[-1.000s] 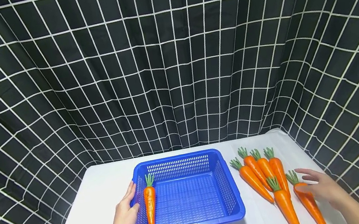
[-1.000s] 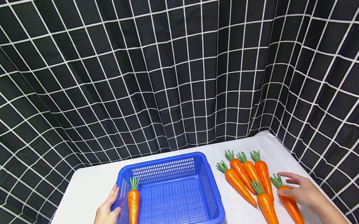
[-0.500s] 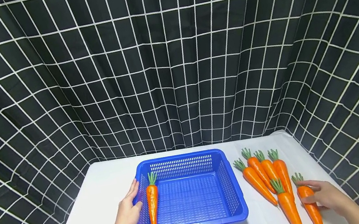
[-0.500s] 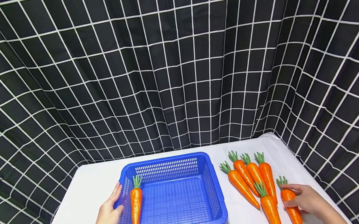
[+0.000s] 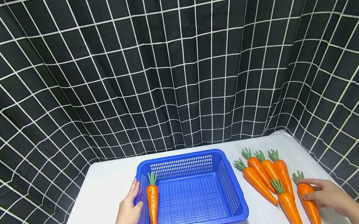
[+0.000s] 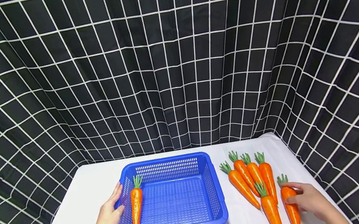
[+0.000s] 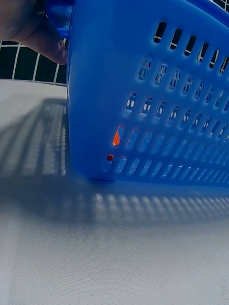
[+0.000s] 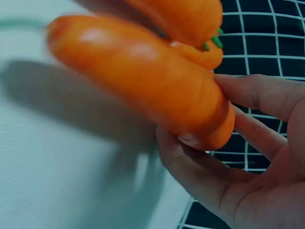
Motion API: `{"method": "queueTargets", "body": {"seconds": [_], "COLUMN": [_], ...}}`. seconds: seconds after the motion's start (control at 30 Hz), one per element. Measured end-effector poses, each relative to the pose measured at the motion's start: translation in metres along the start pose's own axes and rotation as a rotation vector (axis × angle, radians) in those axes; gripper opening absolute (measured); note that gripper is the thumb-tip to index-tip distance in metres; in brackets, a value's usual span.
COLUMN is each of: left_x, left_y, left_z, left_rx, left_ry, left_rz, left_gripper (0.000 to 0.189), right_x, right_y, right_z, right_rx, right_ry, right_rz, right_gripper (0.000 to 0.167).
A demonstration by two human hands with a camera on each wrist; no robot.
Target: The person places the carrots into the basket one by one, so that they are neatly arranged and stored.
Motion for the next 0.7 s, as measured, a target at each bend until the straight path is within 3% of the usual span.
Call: {"method": "queueTargets", "body": {"seconds": [0.33, 0.7], "left_x": [0.001, 0.0], "left_y": [0.0, -0.001], "left_z": [0.0, 0.001], "left_rx": [-0.004, -0.001], "left_ry": [0.002, 0.004], "left_rz": [0.001, 0.008], "left_gripper": [0.068, 0.069], "right_x": [-0.008, 0.002], "right_y": [0.012, 0.02], "right_z": [0.032, 0.073], "right_rx": [-0.121, -0.233], "right_ry": [-0.059, -0.177], "right_rz": [-0.032, -0.03], "right_gripper": [0.07, 0.081]}}
Point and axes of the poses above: each hand's wrist, its own y-axis away from the middle knuckle, its own x-axis out of the palm, z = x × y, the point moved 1 cm from there along -y, towards the middle knuckle, and after that the axes turned 4 degrees about -x, right-handed, at the moved point
